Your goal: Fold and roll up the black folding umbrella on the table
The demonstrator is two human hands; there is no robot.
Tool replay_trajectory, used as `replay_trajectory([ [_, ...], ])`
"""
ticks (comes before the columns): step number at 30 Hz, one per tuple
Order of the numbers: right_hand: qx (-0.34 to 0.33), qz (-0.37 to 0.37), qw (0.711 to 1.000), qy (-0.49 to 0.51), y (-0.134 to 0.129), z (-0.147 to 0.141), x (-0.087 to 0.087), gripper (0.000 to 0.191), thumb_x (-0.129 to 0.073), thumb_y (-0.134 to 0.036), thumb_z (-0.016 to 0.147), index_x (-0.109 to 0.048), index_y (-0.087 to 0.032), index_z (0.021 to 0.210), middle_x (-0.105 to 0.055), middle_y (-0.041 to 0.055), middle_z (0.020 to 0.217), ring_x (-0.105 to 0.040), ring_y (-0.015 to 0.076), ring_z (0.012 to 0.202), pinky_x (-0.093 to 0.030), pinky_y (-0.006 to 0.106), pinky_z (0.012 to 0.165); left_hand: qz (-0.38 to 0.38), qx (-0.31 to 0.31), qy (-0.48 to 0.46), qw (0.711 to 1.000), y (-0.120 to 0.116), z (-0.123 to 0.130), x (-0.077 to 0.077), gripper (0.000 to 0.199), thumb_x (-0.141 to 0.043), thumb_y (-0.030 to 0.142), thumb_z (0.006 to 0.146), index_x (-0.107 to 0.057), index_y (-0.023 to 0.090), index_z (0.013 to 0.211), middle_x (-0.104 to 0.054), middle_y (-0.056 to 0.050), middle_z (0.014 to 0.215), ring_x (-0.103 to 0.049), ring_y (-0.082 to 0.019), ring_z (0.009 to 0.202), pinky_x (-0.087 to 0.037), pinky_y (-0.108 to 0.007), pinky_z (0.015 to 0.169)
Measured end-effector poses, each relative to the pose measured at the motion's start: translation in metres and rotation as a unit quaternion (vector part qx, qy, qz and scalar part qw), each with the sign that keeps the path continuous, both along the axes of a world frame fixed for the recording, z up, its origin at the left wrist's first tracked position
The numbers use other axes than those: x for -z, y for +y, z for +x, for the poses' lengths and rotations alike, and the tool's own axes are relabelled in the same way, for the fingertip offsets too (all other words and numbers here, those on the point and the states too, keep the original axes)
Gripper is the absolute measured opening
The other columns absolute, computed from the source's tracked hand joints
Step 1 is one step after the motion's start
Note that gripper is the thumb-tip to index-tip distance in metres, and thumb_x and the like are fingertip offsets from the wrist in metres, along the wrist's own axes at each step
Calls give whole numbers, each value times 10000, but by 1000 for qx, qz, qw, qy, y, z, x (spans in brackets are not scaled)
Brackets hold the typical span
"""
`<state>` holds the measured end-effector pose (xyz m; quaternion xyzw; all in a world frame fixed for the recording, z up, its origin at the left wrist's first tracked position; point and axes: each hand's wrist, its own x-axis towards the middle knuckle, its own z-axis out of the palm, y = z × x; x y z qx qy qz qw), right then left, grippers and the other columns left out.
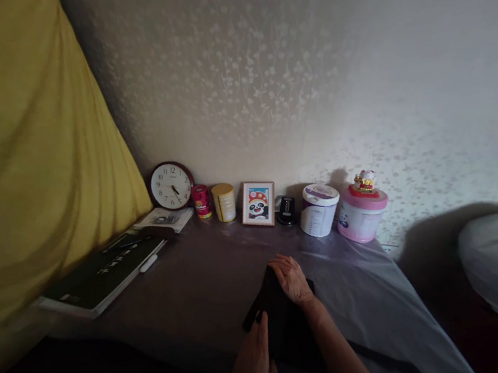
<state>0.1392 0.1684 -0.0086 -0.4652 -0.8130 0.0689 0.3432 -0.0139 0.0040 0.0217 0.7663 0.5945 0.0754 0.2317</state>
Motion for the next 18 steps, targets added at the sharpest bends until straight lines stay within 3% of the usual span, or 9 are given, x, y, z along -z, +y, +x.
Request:
replay_trajectory([
  [2, 32, -18, 999, 26, 3, 2, -1, 356, -336, -295, 901, -656, -194, 1020, -660, 82, 1112, -529, 219, 1137, -346, 415, 1009, 13, -2, -7, 1000, 0, -1, 2, 776, -357, 4, 691, -91, 53, 1419, -171, -127, 1491, -200, -198, 1359, -239, -331, 1092],
  [5, 150, -74, 982, 91, -1, 15, -2, 346, -387, -324, 854, -634, -185, 1053, -644, 100, 1133, -561, 224, 1088, -376, 383, 976, 55, 2, -23, 998, -1, -2, 11, 762, -348, 10, 694, -110, 43, 1416, -209, -145, 1481, -227, -201, 1351, -261, -340, 1084],
  [9, 251, -122, 953, 121, -25, 47, 1, 399, -352, -380, 844, -651, -162, 993, -685, 121, 976, -629, 244, 918, -460, 373, 822, 116, 1, -49, 992, -2, -3, 26, 727, -333, 26, 724, -106, 52, 1414, -285, -169, 1452, -273, -213, 1333, -311, -369, 1057],
  [14, 265, -167, 938, 152, -60, 65, 3, 432, -370, -432, 820, -691, -151, 886, -701, 79, 788, -648, 219, 730, -490, 290, 605, 146, -1, -70, 987, -3, -3, 32, 700, -322, 34, 738, -117, 55, 1407, -342, -178, 1418, -346, -225, 1295, -339, -369, 1035],
  [18, 265, -194, 926, 188, -69, 58, 0, 441, -404, -438, 807, -667, -132, 984, -700, 70, 820, -647, 197, 702, -489, 259, 534, 147, -2, -72, 987, -4, -3, 30, 690, -332, 32, 744, -123, 42, 1401, -344, -188, 1412, -336, -228, 1300, -326, -361, 1042],
])
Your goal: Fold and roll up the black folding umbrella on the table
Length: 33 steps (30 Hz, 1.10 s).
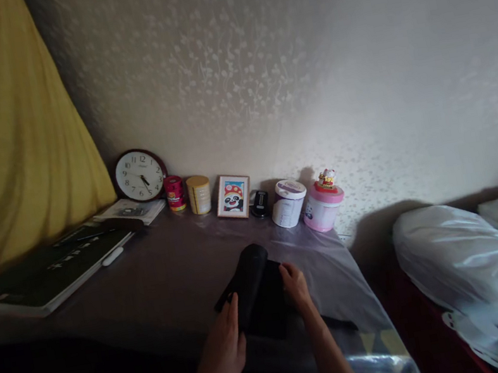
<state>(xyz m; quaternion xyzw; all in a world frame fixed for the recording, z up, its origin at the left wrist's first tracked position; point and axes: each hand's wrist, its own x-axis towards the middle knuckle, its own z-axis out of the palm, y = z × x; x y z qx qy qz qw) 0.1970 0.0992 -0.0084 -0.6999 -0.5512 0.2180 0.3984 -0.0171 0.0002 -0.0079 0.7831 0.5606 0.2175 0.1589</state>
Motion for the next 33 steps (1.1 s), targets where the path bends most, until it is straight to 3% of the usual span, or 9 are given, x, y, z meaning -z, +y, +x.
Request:
replay_trajectory([
  [5, 6, -29, 999, 14, -1, -14, -6, 450, -474, -456, 782, -646, -104, 1004, -690, 82, 772, -638, 193, 648, -481, 267, 516, -10, 1, 2, 1000, -1, -1, -5, 694, -342, 28, 744, -120, 50, 1401, -339, -190, 1415, -327, -230, 1305, -332, -362, 1033],
  [11, -15, -23, 999, -24, -1, -31, -12, 278, -554, -343, 743, -655, -142, 907, -681, 63, 786, -625, 202, 762, -473, 294, 666, -13, -6, 15, 1000, -1, -1, -7, 651, -337, 37, 770, -139, 13, 1390, -351, -214, 1401, -348, -233, 1293, -331, -344, 1031],
  [15, -22, -25, 999, -36, 3, -41, -19, 239, -541, -320, 749, -656, -148, 869, -653, 27, 702, -607, 178, 700, -452, 258, 620, -11, -5, 4, 1000, 0, -3, -5, 677, -351, 56, 755, -130, 28, 1394, -363, -217, 1395, -364, -243, 1285, -357, -368, 1012],
  [26, -24, -39, 998, -41, 12, -63, -31, 376, -558, -284, 781, -585, -108, 1112, -680, 96, 916, -639, 205, 844, -488, 277, 693, -13, -4, 26, 1000, 1, -5, -9, 673, -391, 49, 755, -157, -12, 1383, -367, -237, 1381, -398, -245, 1259, -354, -328, 1008],
  [33, -35, -46, 998, -35, 19, -72, -29, 378, -568, -248, 774, -573, -141, 1136, -680, 47, 812, -646, 170, 712, -495, 233, 580, -18, -8, 40, 999, 2, -8, -13, 671, -424, 74, 757, -182, -6, 1378, -377, -241, 1370, -418, -257, 1241, -355, -340, 999],
])
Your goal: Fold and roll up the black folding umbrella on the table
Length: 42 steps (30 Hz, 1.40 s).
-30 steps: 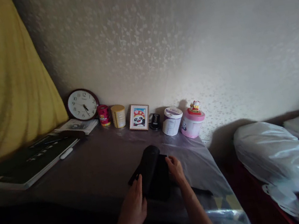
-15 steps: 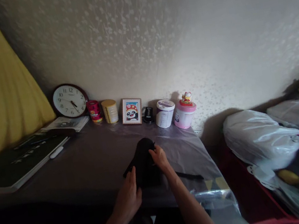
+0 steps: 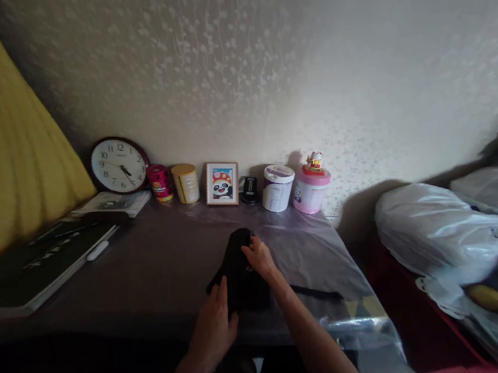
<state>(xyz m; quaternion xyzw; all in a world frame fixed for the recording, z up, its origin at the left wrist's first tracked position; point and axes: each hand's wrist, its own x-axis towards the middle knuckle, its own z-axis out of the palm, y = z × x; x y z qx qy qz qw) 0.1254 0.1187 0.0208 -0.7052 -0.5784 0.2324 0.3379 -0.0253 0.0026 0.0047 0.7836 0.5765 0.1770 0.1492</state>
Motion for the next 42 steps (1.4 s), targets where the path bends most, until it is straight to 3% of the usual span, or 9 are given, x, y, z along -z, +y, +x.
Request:
replay_trajectory([
  [7, -5, 1, 1000, 8, 2, -5, -2, 390, -585, -243, 769, -568, -157, 1149, -678, 38, 795, -639, 159, 680, -491, 222, 535, 42, -32, -23, 998, 1, -4, -1, 674, -489, 125, 717, -275, 88, 1355, 8, -208, 1501, -235, -332, 1335, -339, -426, 1016],
  [9, -2, 1, 1000, 9, 3, -6, -3, 388, -590, -240, 770, -572, -159, 1149, -679, 48, 813, -643, 166, 707, -492, 221, 540, 57, -32, -9, 998, 1, -5, -3, 670, -501, 142, 702, -306, 89, 1341, -30, -191, 1506, -180, -331, 1353, -313, -446, 1035],
  [15, -4, -27, 999, 23, 4, -12, -7, 438, -578, -256, 775, -544, -123, 1191, -675, 89, 917, -650, 162, 664, -478, 204, 454, 27, -5, 37, 999, 3, -5, -4, 662, -455, 134, 714, -298, 23, 1347, -380, -173, 1399, -296, -295, 1314, -267, -449, 1074],
  [20, -2, -39, 998, 43, 4, -14, -9, 456, -593, -257, 764, -539, -140, 1201, -682, 86, 916, -662, 170, 653, -490, 205, 447, 33, -2, 40, 999, 2, -6, -4, 668, -453, 145, 719, -288, 5, 1352, -387, -170, 1396, -262, -321, 1324, -252, -470, 1075],
  [25, -7, -58, 996, 70, 6, -18, -8, 496, -599, -270, 770, -498, -129, 1235, -679, 95, 920, -626, 125, 500, -467, 193, 386, 45, -4, 40, 998, 1, -8, -5, 708, -464, 137, 712, -240, 14, 1372, -387, -164, 1398, -185, -338, 1346, -199, -513, 1083],
  [32, -26, -77, 990, 114, 5, -21, -10, 495, -573, -231, 794, -443, -108, 1255, -674, 51, 820, -590, 87, 415, -486, 185, 381, 42, 24, 15, 999, 0, -6, 0, 857, -435, 50, 757, 105, 152, 1415, -282, -196, 1441, -304, -264, 1314, -331, -422, 1011],
  [42, -46, -87, 987, 127, -2, -23, -26, 425, -559, -161, 813, -467, -74, 1219, -616, -16, 602, -552, 78, 403, -430, 152, 361, 27, 57, 96, 993, 1, -4, -14, 882, -462, 22, 779, 83, 300, 1415, -334, -224, 1400, -444, -316, 1216, -415, -371, 894],
])
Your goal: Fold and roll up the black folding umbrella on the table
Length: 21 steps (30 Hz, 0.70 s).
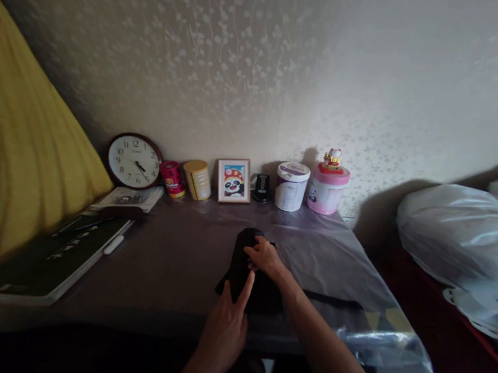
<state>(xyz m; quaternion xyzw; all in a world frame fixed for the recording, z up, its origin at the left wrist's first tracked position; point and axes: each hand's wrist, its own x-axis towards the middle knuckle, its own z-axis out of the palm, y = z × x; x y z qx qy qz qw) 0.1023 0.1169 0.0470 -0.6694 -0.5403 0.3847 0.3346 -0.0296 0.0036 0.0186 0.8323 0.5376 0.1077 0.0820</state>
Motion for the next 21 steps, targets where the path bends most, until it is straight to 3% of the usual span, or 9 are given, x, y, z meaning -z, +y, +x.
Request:
replay_trajectory([
  [8, -15, 5, 1000, 8, -1, -1, 2, 457, -569, -206, 819, -444, -90, 1243, -623, -15, 626, -577, 87, 418, -475, 179, 392, -12, 17, -3, 1000, 1, -1, 1, 871, -462, -9, 762, -42, 405, 1403, -306, -149, 1427, -521, -277, 1129, -444, -368, 861],
  [13, -45, 26, 999, -7, -4, -7, 3, 403, -558, -197, 813, -490, -103, 1199, -640, -1, 652, -578, 87, 447, -458, 181, 408, -12, -11, -19, 1000, 1, 0, 13, 808, -447, 19, 763, -84, 307, 1425, -315, -184, 1408, -436, -308, 1219, -414, -394, 918],
  [18, -160, 145, 976, -35, -23, -14, 4, 250, -508, -205, 830, -585, -168, 1065, -658, -23, 662, -596, 91, 542, -481, 206, 542, -6, -32, -57, 998, -1, 1, 17, 738, -393, 35, 770, -75, 148, 1426, -292, -209, 1417, -352, -268, 1285, -393, -395, 959],
  [21, -153, 268, 949, -58, -42, -8, 10, 220, -458, -260, 876, -630, -198, 998, -681, 17, 802, -633, 128, 735, -505, 256, 694, -1, -36, -67, 997, -2, 1, 17, 703, -381, 45, 781, -93, 116, 1419, -345, -200, 1387, -395, -251, 1256, -387, -384, 972],
])
